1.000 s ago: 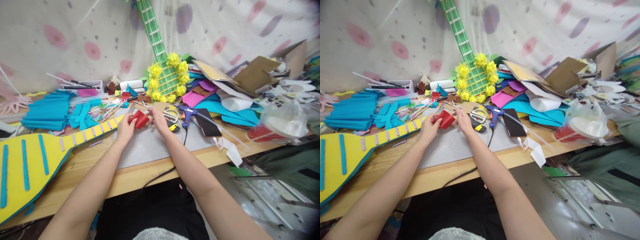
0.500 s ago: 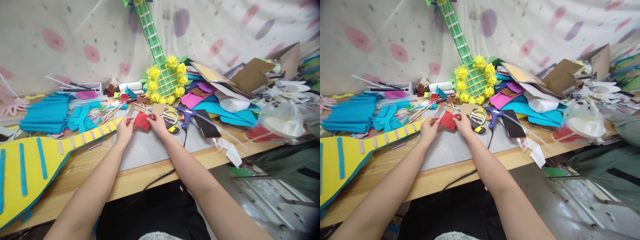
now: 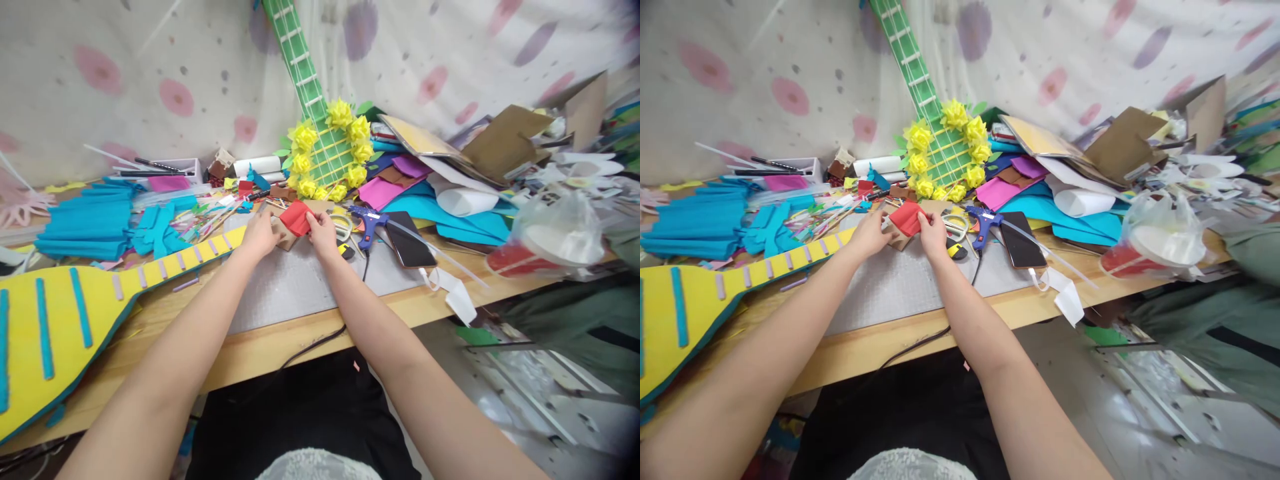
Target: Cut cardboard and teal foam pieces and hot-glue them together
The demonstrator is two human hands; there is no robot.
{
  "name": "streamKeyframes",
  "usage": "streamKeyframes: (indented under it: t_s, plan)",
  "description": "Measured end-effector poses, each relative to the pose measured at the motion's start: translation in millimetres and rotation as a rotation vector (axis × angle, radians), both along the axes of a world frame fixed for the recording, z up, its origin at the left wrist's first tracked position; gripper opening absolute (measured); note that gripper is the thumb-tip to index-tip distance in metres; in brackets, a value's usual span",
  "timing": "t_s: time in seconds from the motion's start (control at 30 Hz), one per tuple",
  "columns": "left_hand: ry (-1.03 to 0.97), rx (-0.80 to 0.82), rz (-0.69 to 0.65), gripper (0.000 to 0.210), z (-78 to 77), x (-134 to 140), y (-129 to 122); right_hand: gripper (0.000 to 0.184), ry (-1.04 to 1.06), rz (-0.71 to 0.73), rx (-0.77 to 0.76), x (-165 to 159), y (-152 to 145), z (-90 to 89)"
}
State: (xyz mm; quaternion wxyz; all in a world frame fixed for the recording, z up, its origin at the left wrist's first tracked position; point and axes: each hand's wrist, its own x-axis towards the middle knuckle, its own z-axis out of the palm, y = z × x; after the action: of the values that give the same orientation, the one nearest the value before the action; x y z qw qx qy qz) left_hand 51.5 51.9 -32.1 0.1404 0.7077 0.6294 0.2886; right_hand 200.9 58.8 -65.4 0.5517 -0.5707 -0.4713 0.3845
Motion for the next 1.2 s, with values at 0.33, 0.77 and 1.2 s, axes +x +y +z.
streamKeyframes:
  t_s: [0.33, 0.77, 1.2]
  plan:
    - [0.087, -0.169, 0.056, 0.027, 11.1, 0, 18, 0.036, 0.144, 0.047, 0.047, 4, -4, 8.5]
    - [-0.230, 0.055, 0.044, 0.027, -11.1, -8, -13, 0.037, 0.169, 0.362, -0.020, 6, -21, 21.5]
    - [-0.406, 0.209, 0.162, 0.027, -24.1, -16, -24, 0.021, -0.850, 0.334, 0.089, 19, -30, 30.7]
